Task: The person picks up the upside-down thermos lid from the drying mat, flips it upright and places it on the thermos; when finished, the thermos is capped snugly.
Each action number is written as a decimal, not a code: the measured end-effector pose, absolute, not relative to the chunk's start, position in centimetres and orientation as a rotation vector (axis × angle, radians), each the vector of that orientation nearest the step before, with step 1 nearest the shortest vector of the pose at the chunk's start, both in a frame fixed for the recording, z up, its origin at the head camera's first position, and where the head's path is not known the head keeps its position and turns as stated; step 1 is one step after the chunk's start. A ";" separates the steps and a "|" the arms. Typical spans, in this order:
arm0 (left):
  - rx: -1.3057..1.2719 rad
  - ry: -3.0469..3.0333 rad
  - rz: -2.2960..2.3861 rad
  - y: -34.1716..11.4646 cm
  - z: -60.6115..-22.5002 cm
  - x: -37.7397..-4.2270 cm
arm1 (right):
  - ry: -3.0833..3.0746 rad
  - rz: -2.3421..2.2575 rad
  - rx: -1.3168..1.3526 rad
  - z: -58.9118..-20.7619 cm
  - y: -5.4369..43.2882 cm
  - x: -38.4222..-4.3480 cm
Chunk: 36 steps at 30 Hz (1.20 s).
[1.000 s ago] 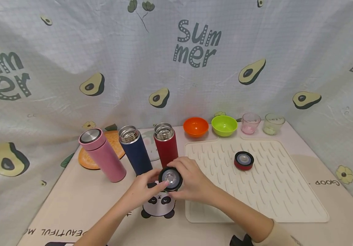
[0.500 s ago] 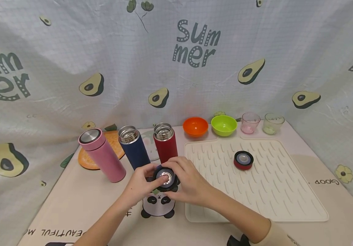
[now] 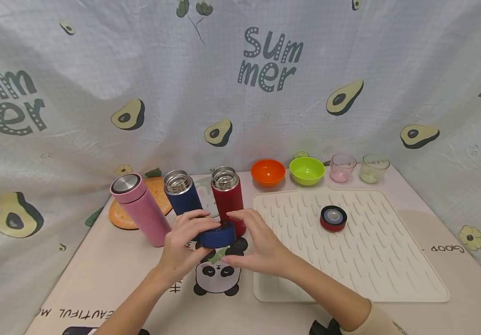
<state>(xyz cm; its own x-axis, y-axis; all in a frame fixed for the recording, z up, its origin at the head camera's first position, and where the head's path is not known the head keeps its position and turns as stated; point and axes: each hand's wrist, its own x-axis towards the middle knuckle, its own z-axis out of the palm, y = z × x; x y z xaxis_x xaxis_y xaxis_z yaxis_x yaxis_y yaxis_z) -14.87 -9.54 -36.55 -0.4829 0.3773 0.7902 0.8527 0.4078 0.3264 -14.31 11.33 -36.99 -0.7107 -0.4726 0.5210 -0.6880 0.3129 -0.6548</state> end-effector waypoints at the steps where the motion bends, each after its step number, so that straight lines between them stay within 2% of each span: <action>1: -1.093 -1.985 -0.926 -9.6 -36.5 -15.0 | -2.351 1.362 1.067 -37.0 11.3 -14.3; 7: -1.264 -1.668 -0.631 -9.2 -36.3 -15.3 | -2.369 1.438 1.107 -36.5 10.9 -14.1; 16: -1.258 -1.645 -0.573 -9.6 -36.4 -15.0 | -2.266 1.532 1.209 -36.2 10.1 -14.0; 22: -1.059 -1.853 -0.643 -11.1 -36.4 -15.4 | -2.248 1.499 1.121 -35.8 9.5 -15.0; 31: -0.642 -1.948 -0.934 -13.4 -36.9 -17.9 | -2.139 1.476 1.004 -34.3 6.8 -17.5; 36: -0.567 -2.003 -1.049 -14.2 -37.8 -19.2 | -2.075 1.454 1.002 -33.3 4.4 -18.9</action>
<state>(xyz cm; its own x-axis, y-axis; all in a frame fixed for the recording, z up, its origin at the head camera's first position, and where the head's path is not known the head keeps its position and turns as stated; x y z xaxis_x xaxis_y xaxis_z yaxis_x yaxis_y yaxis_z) -19.19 -14.15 -37.81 -0.5896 0.0268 0.8073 0.6787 0.5582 0.4772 -18.86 4.38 -33.26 -0.6556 -0.3200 0.6840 -0.7521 0.1961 -0.6292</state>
